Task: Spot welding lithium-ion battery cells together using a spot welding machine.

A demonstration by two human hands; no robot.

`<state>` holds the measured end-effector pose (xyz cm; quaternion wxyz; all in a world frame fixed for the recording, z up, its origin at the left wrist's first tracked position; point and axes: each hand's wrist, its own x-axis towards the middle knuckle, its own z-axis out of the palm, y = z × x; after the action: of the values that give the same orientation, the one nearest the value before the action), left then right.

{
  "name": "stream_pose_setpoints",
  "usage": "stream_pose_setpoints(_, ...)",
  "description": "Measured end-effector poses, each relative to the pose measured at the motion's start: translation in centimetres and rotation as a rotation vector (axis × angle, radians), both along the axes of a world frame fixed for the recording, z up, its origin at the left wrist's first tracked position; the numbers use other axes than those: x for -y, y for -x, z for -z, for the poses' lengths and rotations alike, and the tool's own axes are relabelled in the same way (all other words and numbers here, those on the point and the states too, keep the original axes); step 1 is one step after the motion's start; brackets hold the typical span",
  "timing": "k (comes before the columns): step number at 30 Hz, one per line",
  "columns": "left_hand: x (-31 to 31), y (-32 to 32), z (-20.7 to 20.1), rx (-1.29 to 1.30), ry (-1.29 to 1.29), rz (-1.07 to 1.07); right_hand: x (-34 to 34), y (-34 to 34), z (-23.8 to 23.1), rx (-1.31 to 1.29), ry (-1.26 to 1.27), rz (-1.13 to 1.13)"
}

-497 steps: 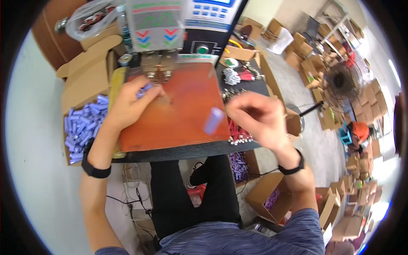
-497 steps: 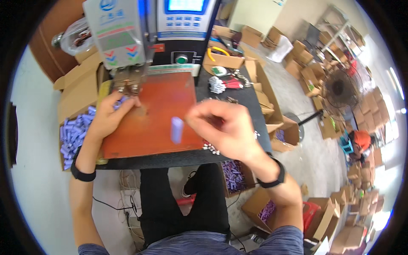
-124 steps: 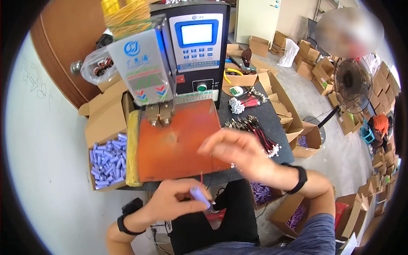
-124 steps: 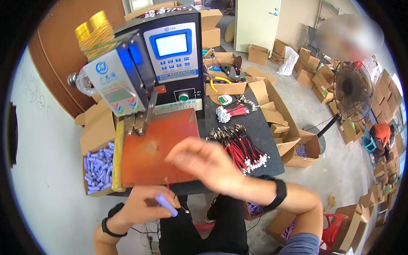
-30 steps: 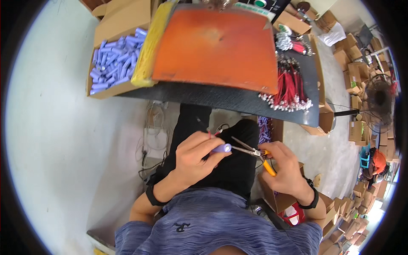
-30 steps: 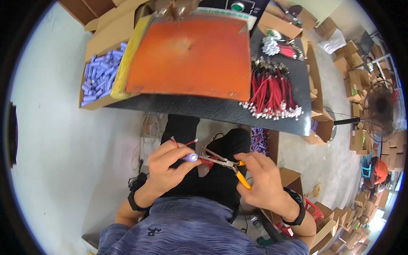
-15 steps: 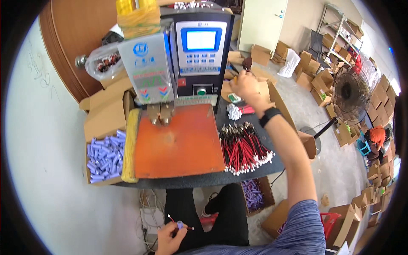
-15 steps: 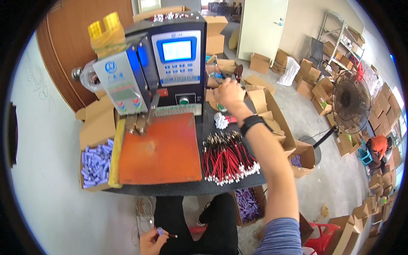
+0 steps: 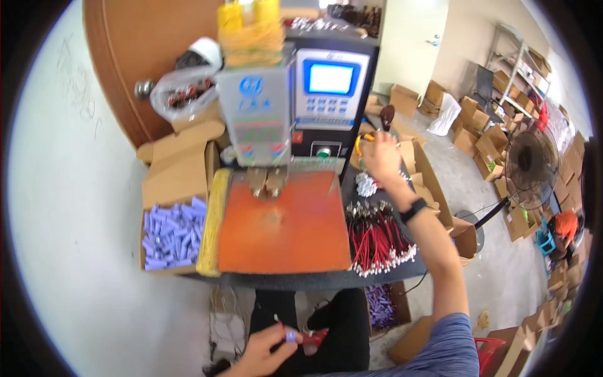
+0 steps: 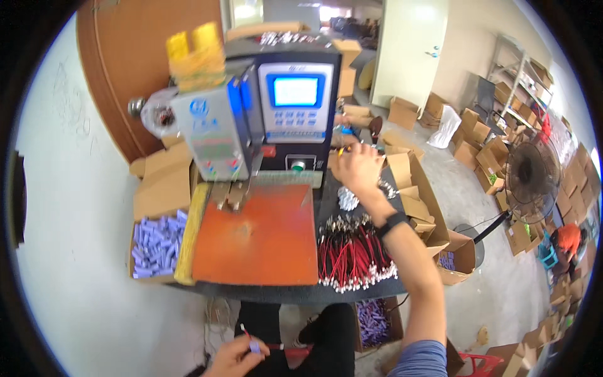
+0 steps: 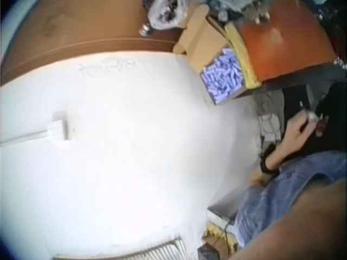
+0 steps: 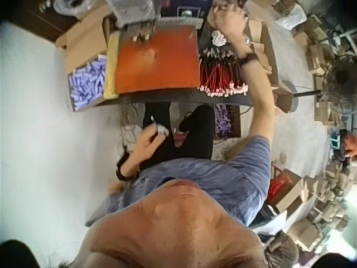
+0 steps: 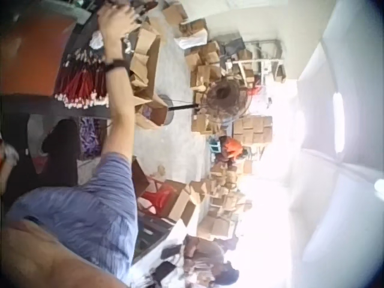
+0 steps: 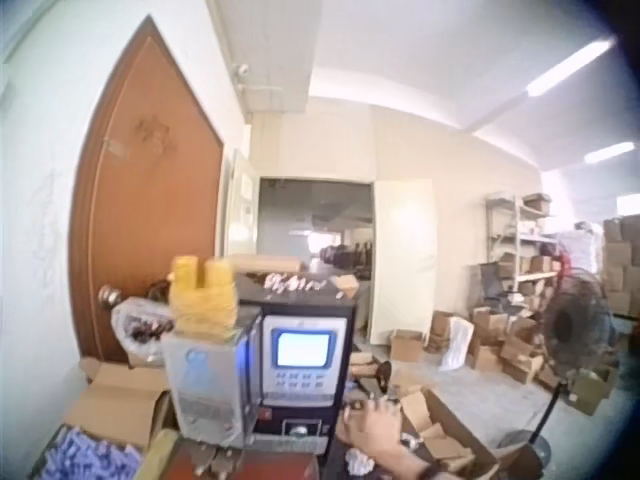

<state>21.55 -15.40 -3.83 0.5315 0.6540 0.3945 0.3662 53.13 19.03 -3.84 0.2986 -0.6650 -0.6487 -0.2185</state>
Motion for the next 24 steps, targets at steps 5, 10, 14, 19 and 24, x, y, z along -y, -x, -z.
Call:
stream_pose_setpoints(5, -5.4, -0.6, -2.6, 0.068, -0.250, 0.175, 17.3, 3.5, -6.5, -0.600, 0.348, -0.624)
stream_pose_setpoints(10, -7.9, -2.1, -1.7, 0.064, -0.365, 0.244, 24.8, 8.0, -6.4, -0.777, 0.656, -0.966)
stream_pose_setpoints(14, -7.9, -2.6, -1.6, 0.071, -0.389, 0.272, 25.4, 9.6, -5.2, -1.036, 0.750, -1.058)
stream_pose_setpoints(19, -8.9, -1.7, -2.1, 0.092, -0.309, 0.302, 23.7, 11.1, -5.5, -1.185, 0.887, -1.055)
stream_pose_setpoints(24, -12.8, 2.6, -4.6, -0.170, -0.567, 0.056, 18.3, 10.7, -5.6, -1.116, 0.789, -0.850)
